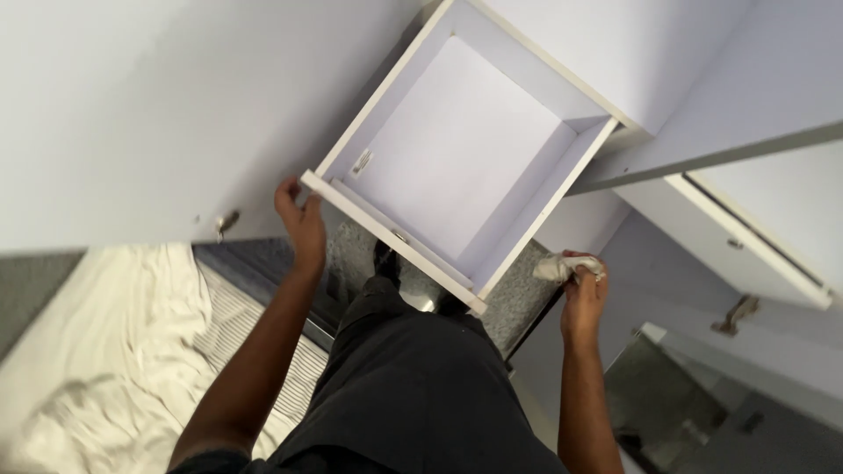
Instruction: The person wipes the interior surfaces of a white cabinet using a cloth. They clean the side walls and the top shelf, then pull out a drawer to wipe its interior surfaces.
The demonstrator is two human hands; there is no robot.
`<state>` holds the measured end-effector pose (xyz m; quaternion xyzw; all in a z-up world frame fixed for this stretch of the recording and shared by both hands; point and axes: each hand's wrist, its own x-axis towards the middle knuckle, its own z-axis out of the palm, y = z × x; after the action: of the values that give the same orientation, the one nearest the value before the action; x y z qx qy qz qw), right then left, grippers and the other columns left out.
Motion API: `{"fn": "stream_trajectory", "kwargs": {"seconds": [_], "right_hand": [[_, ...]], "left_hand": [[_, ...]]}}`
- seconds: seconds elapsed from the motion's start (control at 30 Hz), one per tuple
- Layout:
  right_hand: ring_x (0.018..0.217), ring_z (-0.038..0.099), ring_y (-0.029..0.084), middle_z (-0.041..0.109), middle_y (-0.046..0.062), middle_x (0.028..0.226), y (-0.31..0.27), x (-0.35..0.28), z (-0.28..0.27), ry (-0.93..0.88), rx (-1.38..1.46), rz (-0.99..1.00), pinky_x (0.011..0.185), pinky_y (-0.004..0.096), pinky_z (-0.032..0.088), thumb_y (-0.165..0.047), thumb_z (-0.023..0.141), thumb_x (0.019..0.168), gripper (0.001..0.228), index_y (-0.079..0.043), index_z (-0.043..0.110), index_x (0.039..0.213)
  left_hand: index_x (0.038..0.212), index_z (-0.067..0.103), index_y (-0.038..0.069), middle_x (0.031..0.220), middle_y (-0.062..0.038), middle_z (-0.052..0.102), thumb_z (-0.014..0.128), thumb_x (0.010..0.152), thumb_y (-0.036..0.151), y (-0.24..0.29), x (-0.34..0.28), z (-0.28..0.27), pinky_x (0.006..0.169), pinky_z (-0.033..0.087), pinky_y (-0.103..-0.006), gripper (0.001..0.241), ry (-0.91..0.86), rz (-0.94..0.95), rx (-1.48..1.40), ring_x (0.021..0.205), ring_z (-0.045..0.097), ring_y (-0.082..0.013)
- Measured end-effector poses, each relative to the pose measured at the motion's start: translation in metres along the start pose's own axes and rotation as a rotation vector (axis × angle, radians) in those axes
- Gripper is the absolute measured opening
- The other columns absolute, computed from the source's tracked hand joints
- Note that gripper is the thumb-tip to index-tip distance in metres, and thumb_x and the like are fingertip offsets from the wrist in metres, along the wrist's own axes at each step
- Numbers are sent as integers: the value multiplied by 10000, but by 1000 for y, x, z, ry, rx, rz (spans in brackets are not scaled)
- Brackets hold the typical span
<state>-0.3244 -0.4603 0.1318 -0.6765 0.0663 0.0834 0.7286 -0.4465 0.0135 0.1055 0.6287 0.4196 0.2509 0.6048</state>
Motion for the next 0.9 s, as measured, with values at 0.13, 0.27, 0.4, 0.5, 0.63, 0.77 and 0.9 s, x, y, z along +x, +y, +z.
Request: {"fn": "stream_trajectory", "kwargs": {"seconds": [0.13, 0.27, 0.4, 0.5, 0.63, 0.77, 0.9], "right_hand": [[1181, 625, 271, 630, 134, 1335, -62, 26, 5, -122, -64, -45, 1068, 442, 535, -80, 560, 977, 250, -13, 637, 1205], [1384, 541, 305, 540, 164, 1514, -93, 44, 22, -402, -168, -252, 1154, 475, 459, -17, 620, 963, 287, -11, 665, 1246], [1475, 484, 309, 434, 128, 1639, -97, 59, 55, -768, -252, -197, 1210, 420, 451, 10, 517, 1029, 374, -67, 660, 1365], [1469, 486, 307, 405, 121, 1661, -105, 69, 102, -988, -339, -245, 1165, 385, 481, 35, 506, 1044, 378, -63, 658, 1375], [1202, 649, 244, 528, 96, 1552, -121, 67, 161, -1054, -758, -264, 869, 378, 553, 46, 584, 915, 488, -95, 637, 1379], [1173, 677, 240, 639, 125, 1340, -87, 88, 185, -1161, -817, -290, 954, 354, 584, -14, 664, 946, 468, -101, 617, 1403], [1070, 701, 260, 687, 111, 1198, -70, 96, 199, -1303, -938, -383, 886, 366, 576, -49, 715, 913, 343, -74, 669, 1252]], "left_hand": [[1584, 300, -4, 1608, -245, 371, 623, 1065, 140, 67, -77, 41, 1284, 308, -501, 628, -42, 645, 298, 1529, 359, -388], [1591, 325, 9, 1633, -226, 395, 678, 1006, 228, 83, -121, 84, 1299, 284, -517, 717, -263, 501, 638, 1538, 376, -385], [1608, 177, -32, 1644, -295, 242, 741, 901, 283, 75, -159, 98, 1258, 211, -556, 957, -288, 540, 769, 1546, 212, -441], [1602, 129, -53, 1657, -313, 167, 731, 873, 330, 56, -164, 98, 1262, 162, -566, 1020, -228, 579, 863, 1562, 123, -439], [1610, 162, -56, 1687, -275, 160, 663, 866, 355, 49, -161, 100, 1278, 127, -547, 986, -229, 540, 920, 1582, 121, -386], [1604, 192, -59, 1687, -257, 183, 626, 806, 284, 56, -165, 98, 1300, 117, -521, 971, -202, 518, 896, 1597, 134, -372], [1608, 201, -61, 1689, -255, 212, 621, 781, 247, 56, -167, 98, 1314, 114, -503, 978, -176, 498, 895, 1605, 148, -355]]}}
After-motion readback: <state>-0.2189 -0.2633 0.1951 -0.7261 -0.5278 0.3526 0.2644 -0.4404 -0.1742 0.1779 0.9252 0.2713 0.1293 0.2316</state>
